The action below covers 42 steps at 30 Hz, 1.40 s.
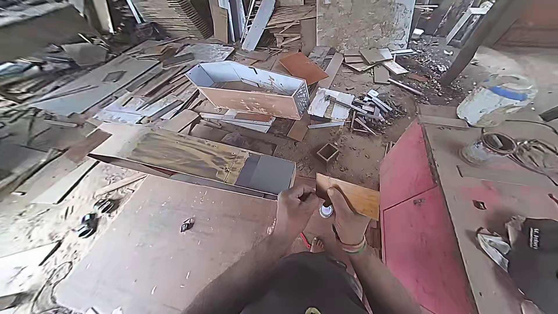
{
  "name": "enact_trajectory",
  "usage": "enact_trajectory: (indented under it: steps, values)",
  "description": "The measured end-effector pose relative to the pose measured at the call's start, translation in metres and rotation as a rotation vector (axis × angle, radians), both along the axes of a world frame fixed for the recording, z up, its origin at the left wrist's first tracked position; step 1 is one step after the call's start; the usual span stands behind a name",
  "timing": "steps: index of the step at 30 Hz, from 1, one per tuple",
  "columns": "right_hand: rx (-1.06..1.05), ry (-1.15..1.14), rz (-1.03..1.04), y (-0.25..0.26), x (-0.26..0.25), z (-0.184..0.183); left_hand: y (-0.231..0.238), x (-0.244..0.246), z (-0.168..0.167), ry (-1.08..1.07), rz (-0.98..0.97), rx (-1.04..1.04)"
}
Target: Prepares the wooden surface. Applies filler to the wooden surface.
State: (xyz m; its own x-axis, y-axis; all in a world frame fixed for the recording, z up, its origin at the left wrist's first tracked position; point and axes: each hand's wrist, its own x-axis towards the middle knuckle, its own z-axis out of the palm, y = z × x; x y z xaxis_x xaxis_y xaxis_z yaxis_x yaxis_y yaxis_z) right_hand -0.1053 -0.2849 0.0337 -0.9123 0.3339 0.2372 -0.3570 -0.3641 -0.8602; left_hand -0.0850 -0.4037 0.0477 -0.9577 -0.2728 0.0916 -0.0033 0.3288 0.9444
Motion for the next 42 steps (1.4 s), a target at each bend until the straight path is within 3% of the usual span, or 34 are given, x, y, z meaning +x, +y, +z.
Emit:
enact_trajectory:
  steps: [3, 7, 14, 22, 25, 30, 42]
  values:
    - [-0.124, -0.064, 0.036, 0.002, -0.004, 0.0, -0.001, 0.003, -0.014, 0.113, 0.059, -0.112]
    - [-0.242, -0.079, 0.036, 0.015, -0.015, 0.003, -0.033, 0.001, -0.037, 0.01, 0.186, -0.164]
    - [-0.736, -0.353, 0.343, 0.039, -0.036, 0.009, -0.042, 0.005, -0.054, -0.107, 0.109, 0.236]
    - [-1.215, -0.221, 0.976, 0.048, -0.048, -0.013, -0.022, 0.018, -0.063, -0.217, -0.098, -0.119]
    - [-1.362, -0.286, 0.955, 0.04, -0.047, -0.019, -0.015, 0.018, -0.057, -0.22, -0.047, -0.159]
    - [-1.614, -0.25, 0.951, 0.03, -0.041, -0.019, -0.01, 0.012, -0.05, -0.311, -0.126, 0.008]
    - [-1.627, -0.032, 0.96, 0.069, -0.049, -0.011, -0.003, 0.014, -0.039, -0.228, -0.218, 0.024]
